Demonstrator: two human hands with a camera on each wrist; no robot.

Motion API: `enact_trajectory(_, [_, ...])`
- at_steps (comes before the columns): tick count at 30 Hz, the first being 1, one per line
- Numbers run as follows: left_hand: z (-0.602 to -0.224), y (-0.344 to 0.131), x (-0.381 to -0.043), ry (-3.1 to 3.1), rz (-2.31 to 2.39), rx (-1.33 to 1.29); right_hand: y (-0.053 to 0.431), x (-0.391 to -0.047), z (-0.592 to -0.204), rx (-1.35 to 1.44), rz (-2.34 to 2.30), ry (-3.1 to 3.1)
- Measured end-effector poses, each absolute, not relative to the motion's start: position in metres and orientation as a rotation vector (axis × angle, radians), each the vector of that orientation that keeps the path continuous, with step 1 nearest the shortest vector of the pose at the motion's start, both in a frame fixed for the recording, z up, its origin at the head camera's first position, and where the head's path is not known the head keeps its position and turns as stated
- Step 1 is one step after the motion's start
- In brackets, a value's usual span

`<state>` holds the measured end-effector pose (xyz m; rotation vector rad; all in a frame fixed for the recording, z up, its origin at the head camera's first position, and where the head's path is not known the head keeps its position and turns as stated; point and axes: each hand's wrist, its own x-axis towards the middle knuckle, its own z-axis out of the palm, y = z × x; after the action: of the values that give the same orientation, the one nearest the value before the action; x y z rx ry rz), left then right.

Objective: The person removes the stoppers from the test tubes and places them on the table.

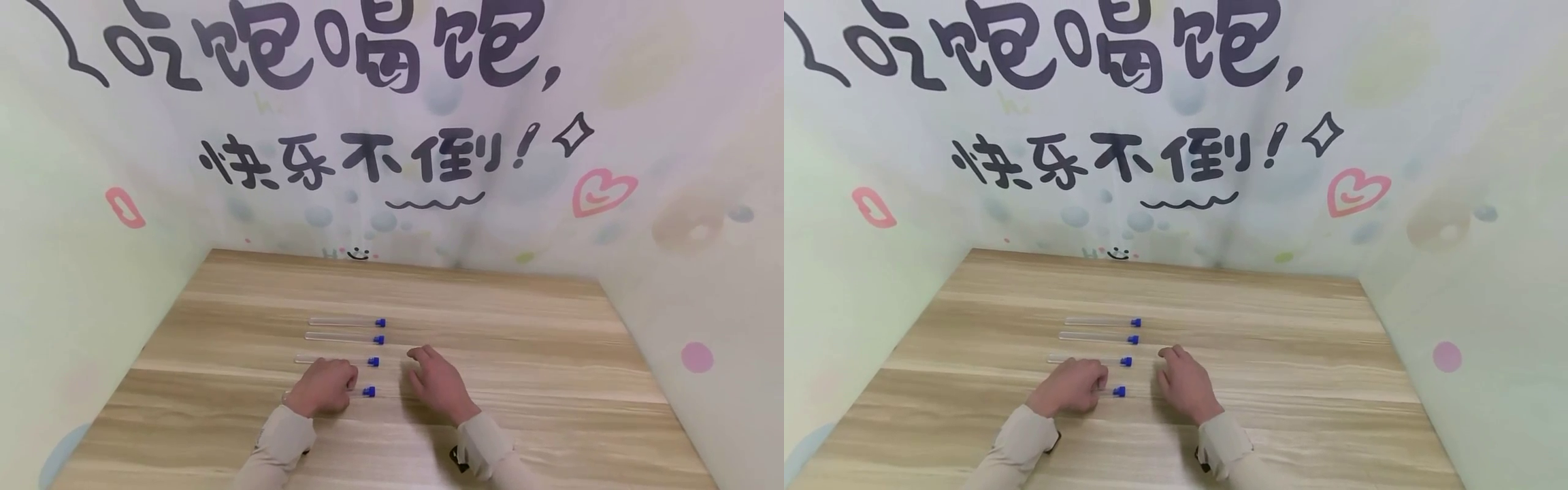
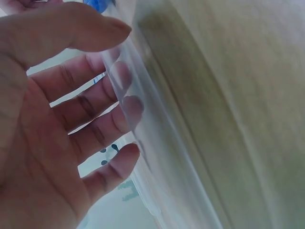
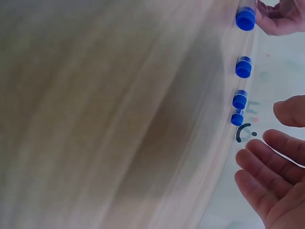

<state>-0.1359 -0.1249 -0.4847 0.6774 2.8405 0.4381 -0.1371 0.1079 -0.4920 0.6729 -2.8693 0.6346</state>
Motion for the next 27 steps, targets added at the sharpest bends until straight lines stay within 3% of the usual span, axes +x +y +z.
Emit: enact_trajectory(27, [-0.459, -0.107, -0.135, 2.995, 0.411, 0.840, 0.111, -0.121, -0.478, 0.687, 0.675, -2.832])
